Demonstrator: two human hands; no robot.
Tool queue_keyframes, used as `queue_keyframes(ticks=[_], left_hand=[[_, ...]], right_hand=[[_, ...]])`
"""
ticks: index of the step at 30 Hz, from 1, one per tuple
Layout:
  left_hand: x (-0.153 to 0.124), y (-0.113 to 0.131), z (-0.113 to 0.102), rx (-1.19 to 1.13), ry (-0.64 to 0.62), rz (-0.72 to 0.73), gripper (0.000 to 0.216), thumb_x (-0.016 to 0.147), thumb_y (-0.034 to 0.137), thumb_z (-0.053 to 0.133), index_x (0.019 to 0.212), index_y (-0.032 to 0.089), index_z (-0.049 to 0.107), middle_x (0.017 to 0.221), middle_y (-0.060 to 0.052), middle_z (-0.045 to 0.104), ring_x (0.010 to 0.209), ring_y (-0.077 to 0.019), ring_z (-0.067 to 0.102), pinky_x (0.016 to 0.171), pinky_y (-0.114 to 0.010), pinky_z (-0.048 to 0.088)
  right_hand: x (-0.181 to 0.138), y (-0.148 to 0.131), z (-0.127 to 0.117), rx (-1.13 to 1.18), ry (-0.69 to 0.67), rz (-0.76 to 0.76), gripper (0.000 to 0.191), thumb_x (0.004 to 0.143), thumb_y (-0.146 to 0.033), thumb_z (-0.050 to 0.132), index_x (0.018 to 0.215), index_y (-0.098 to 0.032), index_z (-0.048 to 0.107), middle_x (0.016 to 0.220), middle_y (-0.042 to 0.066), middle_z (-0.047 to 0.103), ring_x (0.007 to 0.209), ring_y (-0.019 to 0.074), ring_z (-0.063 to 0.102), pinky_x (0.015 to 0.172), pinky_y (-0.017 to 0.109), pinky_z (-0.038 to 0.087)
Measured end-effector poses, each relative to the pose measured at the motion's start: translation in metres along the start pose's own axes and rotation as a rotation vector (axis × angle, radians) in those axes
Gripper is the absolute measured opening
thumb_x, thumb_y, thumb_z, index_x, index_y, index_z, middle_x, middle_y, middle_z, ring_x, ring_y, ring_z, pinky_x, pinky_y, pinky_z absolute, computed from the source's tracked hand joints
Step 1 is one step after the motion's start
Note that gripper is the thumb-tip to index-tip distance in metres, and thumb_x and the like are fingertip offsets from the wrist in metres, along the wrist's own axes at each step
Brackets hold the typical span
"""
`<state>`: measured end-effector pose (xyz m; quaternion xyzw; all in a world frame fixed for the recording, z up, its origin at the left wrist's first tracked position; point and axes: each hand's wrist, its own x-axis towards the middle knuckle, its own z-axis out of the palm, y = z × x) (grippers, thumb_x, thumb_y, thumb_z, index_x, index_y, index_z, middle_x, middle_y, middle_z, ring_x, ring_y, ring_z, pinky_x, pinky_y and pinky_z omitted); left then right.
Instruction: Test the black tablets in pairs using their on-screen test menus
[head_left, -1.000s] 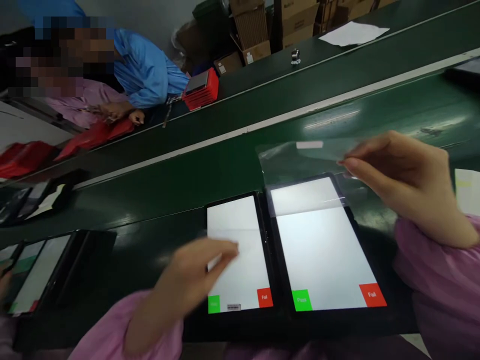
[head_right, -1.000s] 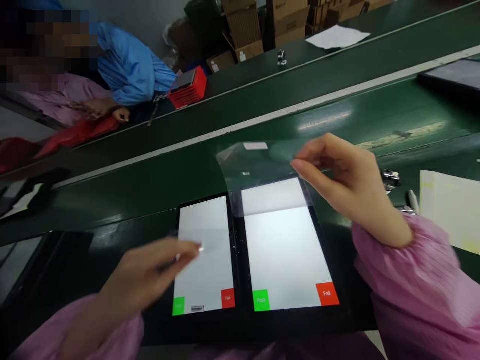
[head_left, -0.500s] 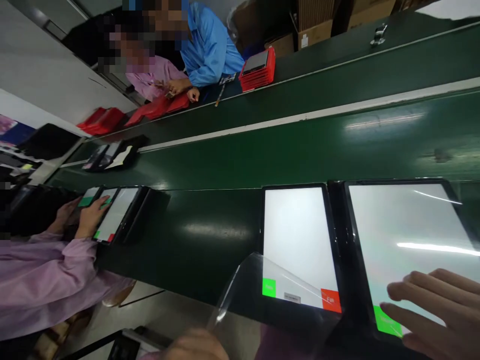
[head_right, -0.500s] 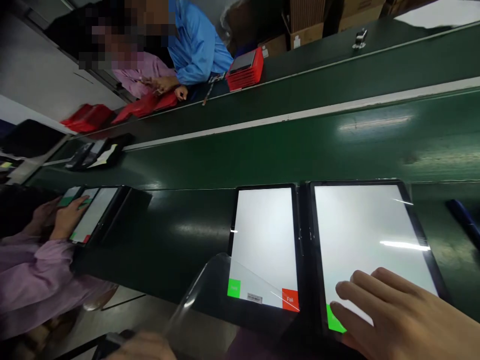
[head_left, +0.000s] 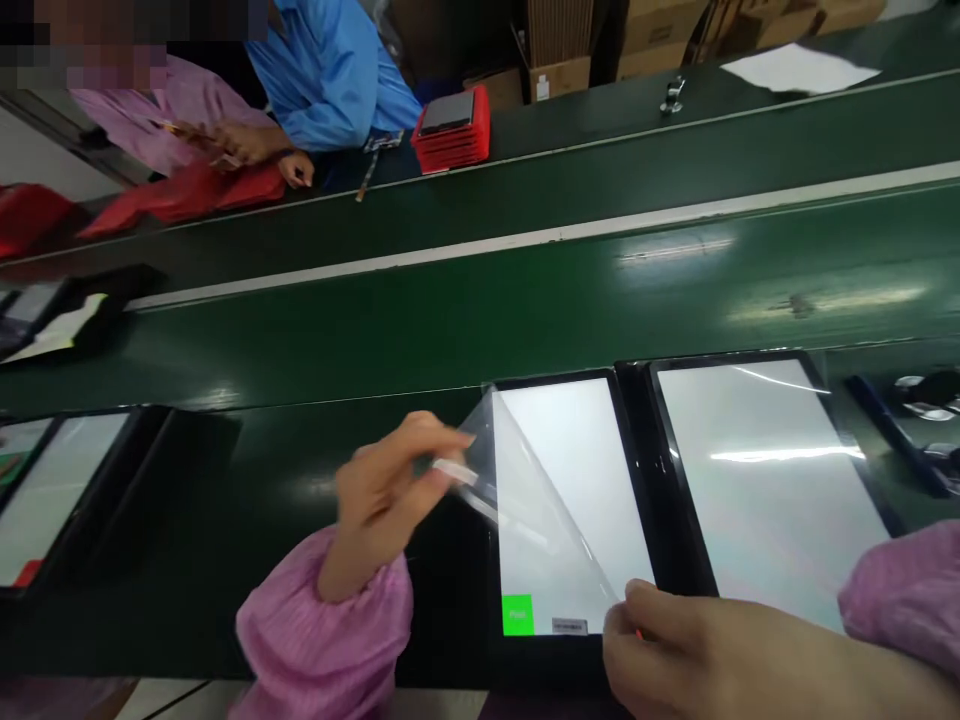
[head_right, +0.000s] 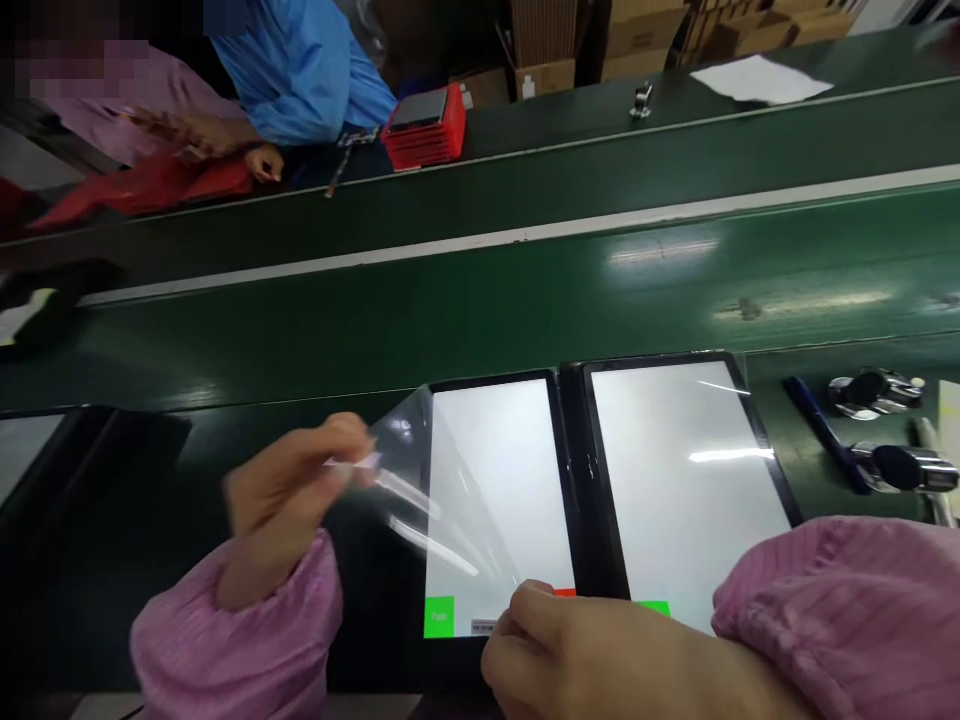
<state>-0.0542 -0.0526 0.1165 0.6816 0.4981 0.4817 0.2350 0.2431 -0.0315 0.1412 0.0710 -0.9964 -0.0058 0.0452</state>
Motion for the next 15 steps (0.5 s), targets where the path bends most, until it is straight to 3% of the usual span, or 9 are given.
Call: queue_keyframes(ticks=[2,4,7,10,12,15], left_hand=[[0.009,-0.017,0.014,0.067,-0.145,-0.078,0.028,0.102,0.033,0.064,0.128,0.030,0.072,0.102,-0.002,0.082,0.097,-0.0226,0.075,0.089,-0.038,0.058],[0.014,-0.033,0.027,0.123,-0.206,-0.147,0.032,0.103,0.040,0.061,0.132,0.028,0.072,0.115,-0.005,0.082,0.117,-0.0251,0.073,0.105,-0.041,0.055],[0.016,-0.054,0.042,0.024,-0.001,-0.280,0.039,0.107,0.049,0.051,0.128,0.025,0.074,0.129,-0.007,0.079,0.127,-0.0257,0.069,0.115,-0.043,0.050],[0.015,-0.069,0.057,-0.137,0.214,-0.451,0.051,0.107,0.059,0.043,0.127,0.023,0.074,0.139,-0.009,0.074,0.134,-0.0271,0.065,0.119,-0.045,0.048],[0.014,-0.074,0.066,-0.195,0.220,-0.507,0.057,0.107,0.064,0.038,0.124,0.024,0.074,0.138,-0.007,0.074,0.133,-0.0271,0.065,0.118,-0.045,0.049],[0.016,-0.077,0.073,-0.215,0.200,-0.540,0.061,0.105,0.070,0.034,0.113,0.026,0.075,0.128,-0.006,0.076,0.121,-0.0259,0.069,0.109,-0.042,0.054]], right_hand=[[0.006,0.016,0.000,0.025,0.043,-0.035,0.028,0.087,-0.037,0.068,0.059,-0.038,0.071,0.081,-0.007,0.077,0.061,0.0120,0.055,0.052,0.026,0.052],[0.013,0.041,0.004,0.111,0.045,0.030,0.025,0.084,-0.019,0.069,0.067,-0.036,0.075,0.078,-0.004,0.077,0.059,0.0123,0.058,0.046,0.027,0.048],[0.020,0.097,0.011,0.445,0.142,0.237,0.026,0.086,-0.002,0.062,0.090,-0.024,0.076,0.079,-0.002,0.077,0.060,0.0123,0.065,0.052,0.026,0.052],[0.018,0.154,0.011,0.751,0.445,0.593,0.006,0.095,-0.018,0.067,0.092,-0.021,0.071,0.081,-0.002,0.075,0.053,0.0102,0.060,0.048,0.025,0.049],[0.011,0.179,0.005,0.856,0.631,0.768,0.007,0.091,-0.024,0.076,0.088,-0.021,0.070,0.082,-0.002,0.072,0.049,0.0088,0.056,0.044,0.025,0.047],[0.000,0.190,-0.008,0.888,0.797,0.861,0.012,0.087,-0.018,0.081,0.084,-0.021,0.070,0.083,-0.002,0.070,0.048,0.0070,0.055,0.041,0.023,0.047]])
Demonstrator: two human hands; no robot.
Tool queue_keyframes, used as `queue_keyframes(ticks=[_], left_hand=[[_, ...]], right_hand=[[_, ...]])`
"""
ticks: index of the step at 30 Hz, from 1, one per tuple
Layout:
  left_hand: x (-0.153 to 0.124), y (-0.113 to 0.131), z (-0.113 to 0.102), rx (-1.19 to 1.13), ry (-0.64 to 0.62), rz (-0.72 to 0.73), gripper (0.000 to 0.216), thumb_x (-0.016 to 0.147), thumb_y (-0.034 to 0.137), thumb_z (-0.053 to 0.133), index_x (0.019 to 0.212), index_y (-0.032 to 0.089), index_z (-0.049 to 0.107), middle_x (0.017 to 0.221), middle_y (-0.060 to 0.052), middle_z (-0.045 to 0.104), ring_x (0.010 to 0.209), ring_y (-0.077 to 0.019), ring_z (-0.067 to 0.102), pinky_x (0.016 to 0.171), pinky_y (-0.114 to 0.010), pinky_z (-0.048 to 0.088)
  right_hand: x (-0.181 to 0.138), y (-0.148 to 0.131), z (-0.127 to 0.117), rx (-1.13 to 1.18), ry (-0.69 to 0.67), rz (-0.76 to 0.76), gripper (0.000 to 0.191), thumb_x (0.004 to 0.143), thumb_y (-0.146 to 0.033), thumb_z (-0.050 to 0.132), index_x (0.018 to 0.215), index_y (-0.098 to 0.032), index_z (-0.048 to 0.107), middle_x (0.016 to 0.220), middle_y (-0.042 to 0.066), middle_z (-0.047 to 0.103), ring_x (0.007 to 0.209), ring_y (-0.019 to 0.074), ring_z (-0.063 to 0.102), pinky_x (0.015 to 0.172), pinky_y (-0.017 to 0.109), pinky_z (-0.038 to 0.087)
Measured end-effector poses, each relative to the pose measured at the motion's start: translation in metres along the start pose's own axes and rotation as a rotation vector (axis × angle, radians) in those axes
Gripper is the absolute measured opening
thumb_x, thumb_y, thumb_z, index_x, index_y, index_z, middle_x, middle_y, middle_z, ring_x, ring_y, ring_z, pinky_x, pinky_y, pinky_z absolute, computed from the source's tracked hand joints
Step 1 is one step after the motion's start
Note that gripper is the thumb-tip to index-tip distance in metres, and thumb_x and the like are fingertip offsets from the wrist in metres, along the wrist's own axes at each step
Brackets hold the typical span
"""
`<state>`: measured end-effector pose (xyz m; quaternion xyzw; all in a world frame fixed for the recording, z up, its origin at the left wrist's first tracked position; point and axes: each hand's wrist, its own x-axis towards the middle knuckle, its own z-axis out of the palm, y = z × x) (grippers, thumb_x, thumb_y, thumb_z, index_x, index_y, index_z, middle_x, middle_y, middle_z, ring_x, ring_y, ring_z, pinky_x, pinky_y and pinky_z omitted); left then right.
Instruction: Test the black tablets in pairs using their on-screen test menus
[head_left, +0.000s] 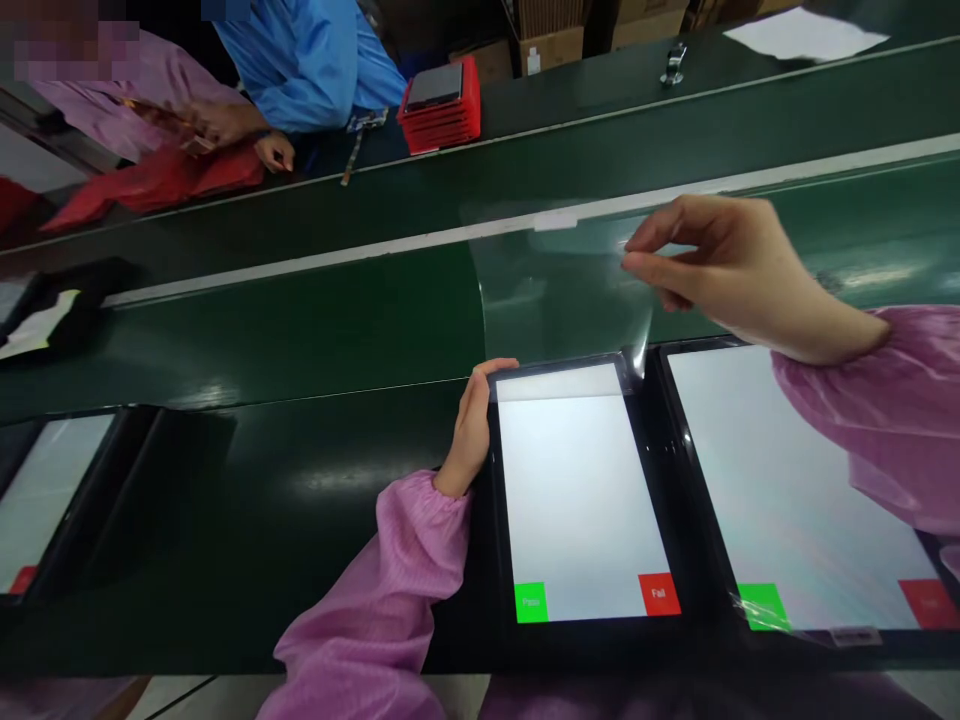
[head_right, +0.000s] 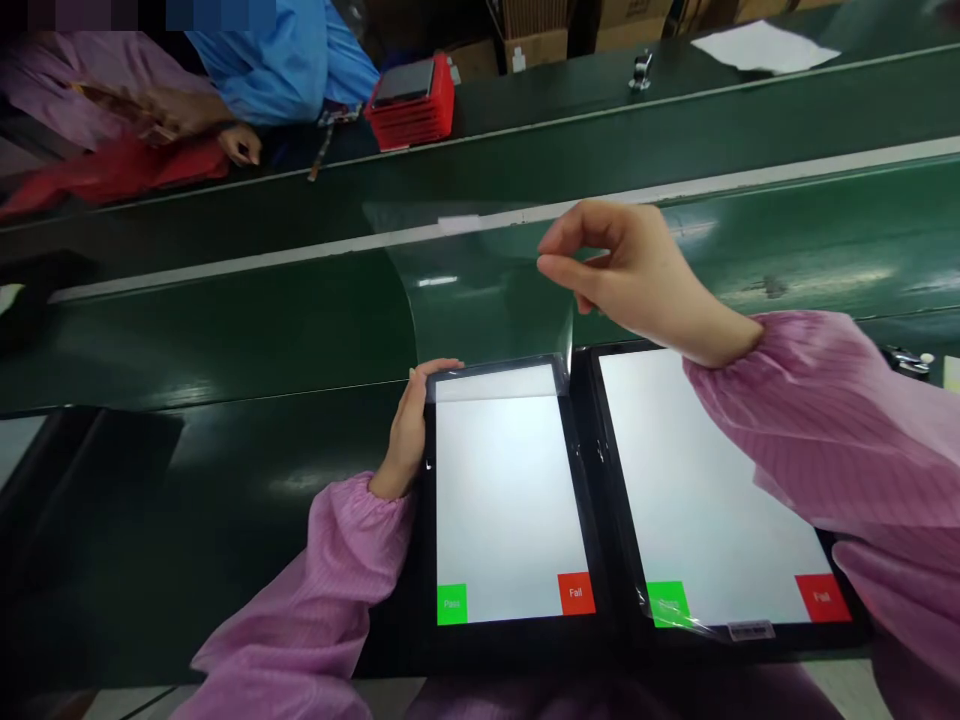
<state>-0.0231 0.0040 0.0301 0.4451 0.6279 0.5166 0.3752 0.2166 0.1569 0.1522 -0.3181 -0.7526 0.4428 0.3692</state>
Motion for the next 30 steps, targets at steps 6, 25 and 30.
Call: queue_keyframes(ticks=[6,25,30], left_hand=[[0.008,0.000,0.005,0.007,0.028,0.005,0.070,0.102,0.078,0.028,0.097,0.027,0.074,0.105,-0.004,0.076,0.098,-0.0238,0.071,0.093,-0.039,0.058],[-0.029,0.006,-0.022,0.088,0.273,0.375,0.045,0.105,0.064,0.047,0.089,0.025,0.062,0.094,-0.003,0.063,0.101,-0.0222,0.066,0.098,-0.039,0.052],[-0.078,0.011,-0.050,0.514,-0.047,0.572,0.061,0.109,0.060,0.031,0.094,0.026,0.078,0.100,-0.008,0.067,0.110,-0.0275,0.065,0.111,-0.051,0.046]], right_hand=[[-0.012,-0.018,-0.005,-0.048,0.076,-0.076,0.017,0.087,-0.009,0.080,0.081,-0.021,0.070,0.084,-0.003,0.071,0.049,0.0040,0.057,0.041,0.018,0.048],[-0.040,-0.032,-0.001,-0.068,0.027,-0.082,0.021,0.086,-0.024,0.088,0.080,-0.023,0.068,0.086,-0.003,0.069,0.057,0.0057,0.060,0.044,0.019,0.054],[-0.050,-0.031,-0.001,-0.064,-0.012,-0.092,0.016,0.089,-0.018,0.082,0.085,-0.024,0.067,0.084,-0.004,0.069,0.053,0.0063,0.060,0.045,0.021,0.055]])
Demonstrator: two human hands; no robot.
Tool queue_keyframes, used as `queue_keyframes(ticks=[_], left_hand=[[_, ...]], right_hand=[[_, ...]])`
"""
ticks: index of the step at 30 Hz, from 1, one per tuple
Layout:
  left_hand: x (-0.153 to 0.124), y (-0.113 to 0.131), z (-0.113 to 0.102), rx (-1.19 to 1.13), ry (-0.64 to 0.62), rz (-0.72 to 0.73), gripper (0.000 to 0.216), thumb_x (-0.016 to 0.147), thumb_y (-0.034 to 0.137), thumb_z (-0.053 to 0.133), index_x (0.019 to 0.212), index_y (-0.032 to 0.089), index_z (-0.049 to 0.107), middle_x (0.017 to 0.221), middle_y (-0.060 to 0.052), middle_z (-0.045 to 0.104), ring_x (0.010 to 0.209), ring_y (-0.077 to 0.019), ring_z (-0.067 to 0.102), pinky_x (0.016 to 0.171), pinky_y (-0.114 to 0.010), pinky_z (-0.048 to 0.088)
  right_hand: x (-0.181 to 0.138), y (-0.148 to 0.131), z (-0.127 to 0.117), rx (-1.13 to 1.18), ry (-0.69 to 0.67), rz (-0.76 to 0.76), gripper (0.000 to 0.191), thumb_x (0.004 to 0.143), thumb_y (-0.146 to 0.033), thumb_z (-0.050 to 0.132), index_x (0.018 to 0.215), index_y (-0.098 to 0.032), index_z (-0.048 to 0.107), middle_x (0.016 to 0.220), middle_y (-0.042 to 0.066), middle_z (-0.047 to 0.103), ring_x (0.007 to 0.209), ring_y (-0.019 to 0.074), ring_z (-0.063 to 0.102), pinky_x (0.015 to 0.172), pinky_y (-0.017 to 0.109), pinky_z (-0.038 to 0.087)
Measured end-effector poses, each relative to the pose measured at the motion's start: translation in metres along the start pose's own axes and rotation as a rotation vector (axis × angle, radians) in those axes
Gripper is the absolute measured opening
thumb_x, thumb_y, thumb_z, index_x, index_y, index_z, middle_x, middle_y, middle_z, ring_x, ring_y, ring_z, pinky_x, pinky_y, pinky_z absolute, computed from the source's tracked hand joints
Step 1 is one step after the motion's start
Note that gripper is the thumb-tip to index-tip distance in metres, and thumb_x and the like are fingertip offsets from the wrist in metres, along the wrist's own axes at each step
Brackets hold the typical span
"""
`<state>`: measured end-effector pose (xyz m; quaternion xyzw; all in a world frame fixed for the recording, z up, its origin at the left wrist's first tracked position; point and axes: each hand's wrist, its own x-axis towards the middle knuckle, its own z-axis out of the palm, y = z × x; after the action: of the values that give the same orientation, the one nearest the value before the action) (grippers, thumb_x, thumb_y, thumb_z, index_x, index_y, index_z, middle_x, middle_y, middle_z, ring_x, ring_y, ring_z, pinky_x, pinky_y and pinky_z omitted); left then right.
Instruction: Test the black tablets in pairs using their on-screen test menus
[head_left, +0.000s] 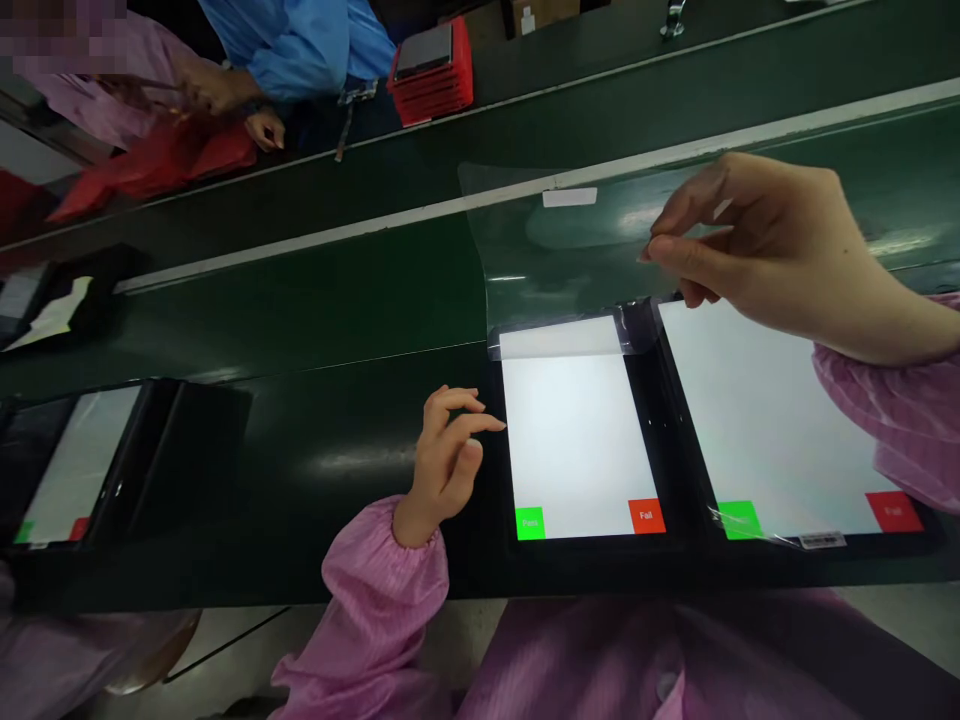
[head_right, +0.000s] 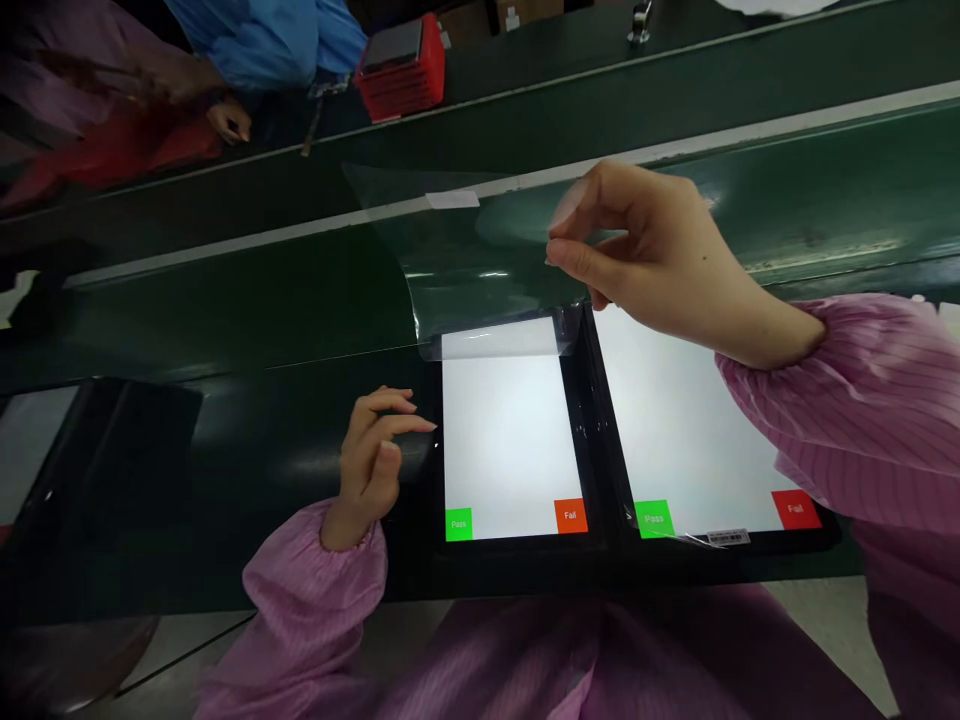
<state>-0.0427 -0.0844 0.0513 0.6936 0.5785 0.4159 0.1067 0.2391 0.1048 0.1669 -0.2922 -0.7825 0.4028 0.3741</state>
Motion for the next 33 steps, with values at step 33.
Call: queue_keyframes(ticks=[33], left_hand=[[-0.010,0.010,-0.016,-0.028,0.188,-0.154,0.042,0.110,0.048,0.047,0.101,0.027,0.082,0.080,0.000,0.062,0.073,-0.0150,0.060,0.100,-0.042,0.058]], right_hand=[[0.023,-0.048,0.014,-0.478,-0.048,0.152,0.023,0.102,-0.020,0.055,0.079,-0.024,0.057,0.110,-0.002,0.070,0.112,0.0137,0.069,0.083,0.018,0.059]])
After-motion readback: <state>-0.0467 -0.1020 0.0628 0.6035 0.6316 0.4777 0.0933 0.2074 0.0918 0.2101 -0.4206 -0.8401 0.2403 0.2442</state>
